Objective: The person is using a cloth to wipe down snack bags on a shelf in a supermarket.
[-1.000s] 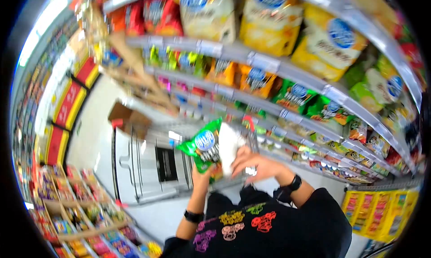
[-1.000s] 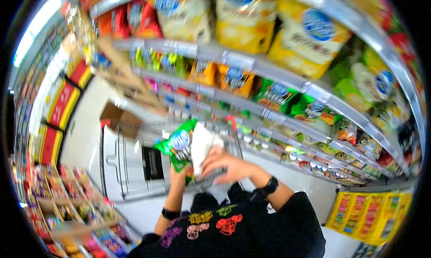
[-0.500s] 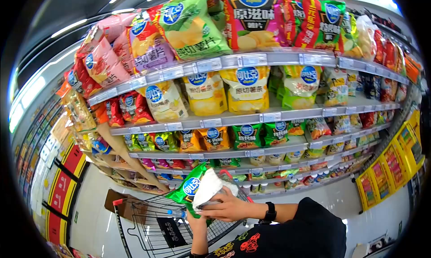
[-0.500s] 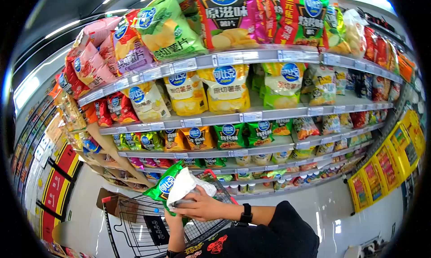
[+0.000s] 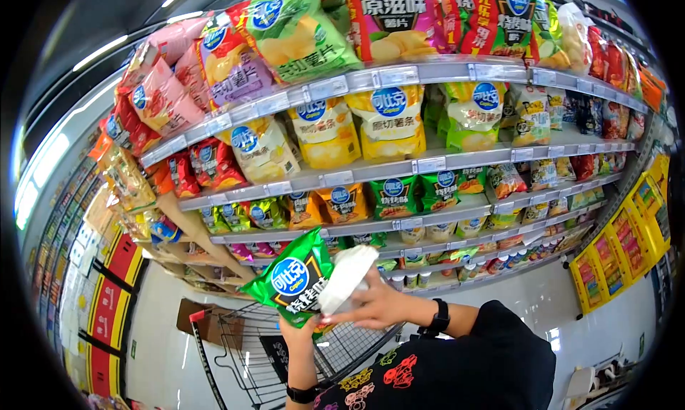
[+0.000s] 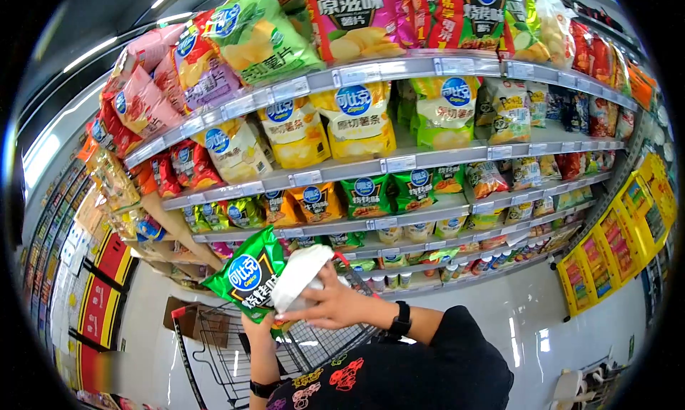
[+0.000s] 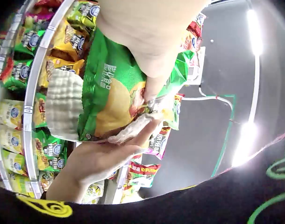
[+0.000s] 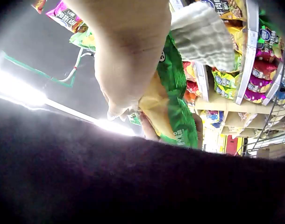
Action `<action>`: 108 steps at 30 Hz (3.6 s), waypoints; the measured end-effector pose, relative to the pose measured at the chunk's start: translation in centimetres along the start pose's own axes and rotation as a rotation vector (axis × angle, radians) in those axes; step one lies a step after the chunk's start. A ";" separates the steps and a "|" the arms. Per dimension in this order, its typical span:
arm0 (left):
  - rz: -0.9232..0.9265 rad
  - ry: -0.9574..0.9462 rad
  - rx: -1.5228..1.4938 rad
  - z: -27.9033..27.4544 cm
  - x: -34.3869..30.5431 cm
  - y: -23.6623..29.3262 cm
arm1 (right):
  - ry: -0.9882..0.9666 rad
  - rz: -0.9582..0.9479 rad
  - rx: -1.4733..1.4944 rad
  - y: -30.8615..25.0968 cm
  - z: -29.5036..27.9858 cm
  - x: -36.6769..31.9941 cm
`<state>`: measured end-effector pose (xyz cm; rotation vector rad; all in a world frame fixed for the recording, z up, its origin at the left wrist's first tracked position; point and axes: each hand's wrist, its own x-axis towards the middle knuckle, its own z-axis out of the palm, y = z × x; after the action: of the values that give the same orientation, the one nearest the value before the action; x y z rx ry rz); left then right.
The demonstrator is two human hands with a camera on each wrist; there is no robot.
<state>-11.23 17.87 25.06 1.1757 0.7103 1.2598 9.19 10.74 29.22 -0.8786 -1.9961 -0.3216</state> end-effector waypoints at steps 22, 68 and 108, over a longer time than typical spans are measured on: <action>0.388 -0.029 0.455 -0.7 4.7 6.2 | 0.274 1.388 2.179 4.4 7.0 -5.0; 0.265 -0.357 -0.682 0.9 4.2 13.3 | 0.385 1.320 2.100 5.5 7.3 -2.3; -0.679 -0.486 -1.146 -3.3 3.8 -2.4 | 0.225 1.131 1.968 6.3 7.8 -0.8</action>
<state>-12.58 22.66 22.49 0.1953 -0.0580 0.5564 8.86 19.04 23.52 -0.3402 -0.5530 1.7413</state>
